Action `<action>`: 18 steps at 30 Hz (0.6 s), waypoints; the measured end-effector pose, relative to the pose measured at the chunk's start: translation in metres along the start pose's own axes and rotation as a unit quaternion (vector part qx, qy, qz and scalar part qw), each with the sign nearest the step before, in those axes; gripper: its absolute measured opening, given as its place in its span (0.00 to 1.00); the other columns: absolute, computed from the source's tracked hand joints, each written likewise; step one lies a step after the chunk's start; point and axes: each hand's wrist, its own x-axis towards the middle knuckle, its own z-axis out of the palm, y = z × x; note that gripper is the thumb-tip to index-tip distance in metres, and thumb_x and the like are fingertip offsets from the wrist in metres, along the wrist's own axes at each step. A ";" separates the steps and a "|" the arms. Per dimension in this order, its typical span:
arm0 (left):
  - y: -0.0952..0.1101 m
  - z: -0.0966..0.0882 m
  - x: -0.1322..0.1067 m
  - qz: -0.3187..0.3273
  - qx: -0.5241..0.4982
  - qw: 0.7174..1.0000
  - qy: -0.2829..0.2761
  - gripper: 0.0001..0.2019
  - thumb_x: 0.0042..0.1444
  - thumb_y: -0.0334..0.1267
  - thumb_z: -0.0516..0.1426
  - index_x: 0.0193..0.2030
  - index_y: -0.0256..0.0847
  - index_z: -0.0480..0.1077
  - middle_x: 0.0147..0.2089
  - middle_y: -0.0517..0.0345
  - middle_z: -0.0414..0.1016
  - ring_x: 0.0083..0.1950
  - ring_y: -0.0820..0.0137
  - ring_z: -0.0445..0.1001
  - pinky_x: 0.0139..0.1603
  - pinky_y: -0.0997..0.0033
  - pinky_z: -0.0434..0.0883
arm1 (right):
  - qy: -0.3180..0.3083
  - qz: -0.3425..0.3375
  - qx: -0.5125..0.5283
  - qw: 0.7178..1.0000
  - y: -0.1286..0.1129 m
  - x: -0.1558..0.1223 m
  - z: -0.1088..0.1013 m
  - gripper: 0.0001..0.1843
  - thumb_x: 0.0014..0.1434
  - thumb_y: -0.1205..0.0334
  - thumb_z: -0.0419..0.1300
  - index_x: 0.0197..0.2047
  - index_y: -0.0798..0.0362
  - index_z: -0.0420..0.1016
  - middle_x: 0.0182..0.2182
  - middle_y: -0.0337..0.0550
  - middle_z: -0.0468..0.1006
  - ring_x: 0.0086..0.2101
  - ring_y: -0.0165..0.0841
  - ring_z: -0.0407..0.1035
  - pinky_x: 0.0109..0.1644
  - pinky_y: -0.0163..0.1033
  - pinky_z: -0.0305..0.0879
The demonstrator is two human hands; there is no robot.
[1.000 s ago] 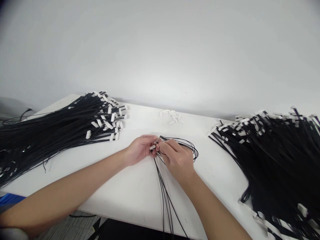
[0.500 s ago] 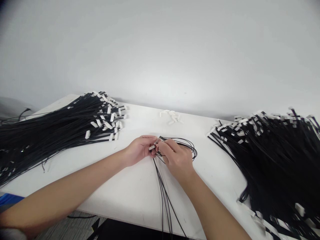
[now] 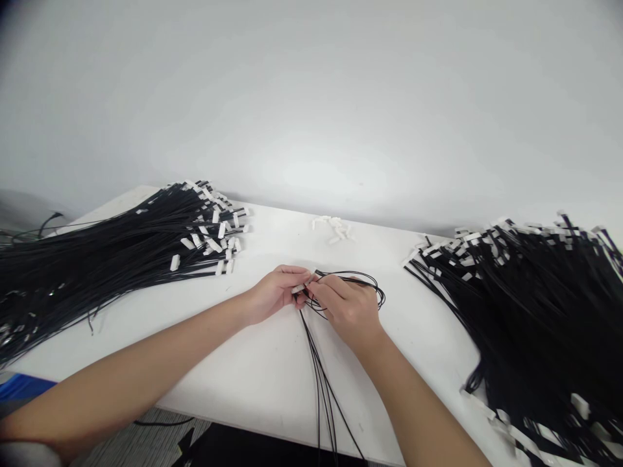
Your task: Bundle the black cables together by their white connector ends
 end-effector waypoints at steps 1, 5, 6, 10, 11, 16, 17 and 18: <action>0.000 0.000 0.000 -0.002 0.001 1.000 0.000 0.14 0.48 0.44 0.57 0.30 0.31 0.72 0.29 0.50 0.67 0.26 0.75 0.62 0.25 0.72 0.58 | -0.001 -0.001 0.002 1.000 0.001 -0.001 0.001 0.08 0.52 0.73 0.58 0.33 0.51 0.72 0.26 0.34 0.75 0.23 0.21 0.65 0.27 0.28 0.56; -0.001 -0.001 0.000 -0.012 0.007 1.000 0.000 0.14 0.48 0.45 0.57 0.31 0.32 0.72 0.29 0.52 0.68 0.24 0.76 0.61 0.26 0.71 0.58 | 0.001 -0.010 0.014 1.000 0.004 -0.003 0.002 0.07 0.53 0.72 0.58 0.32 0.51 0.72 0.26 0.35 0.75 0.24 0.22 0.66 0.29 0.29 0.58; -0.001 -0.001 0.000 -0.012 0.009 1.000 -0.002 0.14 0.49 0.44 0.57 0.31 0.32 0.72 0.28 0.52 0.67 0.24 0.76 0.61 0.26 0.71 0.58 | 0.002 -0.011 0.017 1.000 0.005 -0.003 0.002 0.07 0.53 0.72 0.58 0.33 0.51 0.72 0.26 0.35 0.75 0.24 0.22 0.66 0.30 0.29 0.58; 0.004 0.001 -0.001 -0.020 0.005 1.000 -0.010 0.13 0.50 0.43 0.55 0.30 0.33 0.71 0.28 0.54 0.66 0.23 0.76 0.61 0.26 0.71 0.58 | -0.009 0.011 0.052 0.999 0.006 -0.001 0.003 0.08 0.54 0.72 0.56 0.34 0.50 0.72 0.27 0.35 0.74 0.24 0.22 0.65 0.29 0.28 0.60; 0.005 0.002 -0.001 -0.023 0.000 1.000 -0.007 0.12 0.50 0.43 0.55 0.29 0.33 0.70 0.28 0.54 0.66 0.23 0.76 0.61 0.26 0.71 0.58 | -0.014 0.030 0.071 0.997 0.007 0.000 0.003 0.09 0.55 0.72 0.55 0.35 0.49 0.72 0.27 0.36 0.73 0.25 0.22 0.65 0.29 0.28 0.60; 0.009 0.001 0.000 -0.021 -0.064 0.997 0.043 0.11 0.48 0.41 0.56 0.33 0.33 0.70 0.27 0.58 0.61 0.23 0.78 0.60 0.25 0.73 0.60 | 0.047 0.123 0.147 0.980 0.006 0.007 0.001 0.13 0.54 0.66 0.57 0.44 0.49 0.69 0.30 0.41 0.71 0.28 0.27 0.66 0.28 0.32 0.66; 0.009 0.000 0.001 -0.018 -0.081 0.995 0.054 0.12 0.48 0.41 0.57 0.34 0.33 0.70 0.26 0.59 0.60 0.23 0.78 0.59 0.25 0.74 0.61 | 0.077 0.127 0.138 0.979 0.005 0.008 -0.001 0.15 0.53 0.65 0.59 0.45 0.49 0.68 0.33 0.42 0.71 0.30 0.29 0.66 0.30 0.34 0.67; 0.008 -0.001 0.002 -0.015 -0.098 0.993 0.063 0.12 0.48 0.41 0.56 0.34 0.33 0.70 0.26 0.60 0.59 0.23 0.79 0.59 0.25 0.74 0.61 | 0.109 0.125 0.119 0.979 0.005 0.009 -0.004 0.16 0.52 0.65 0.60 0.46 0.49 0.68 0.35 0.44 0.71 0.33 0.31 0.67 0.33 0.36 0.68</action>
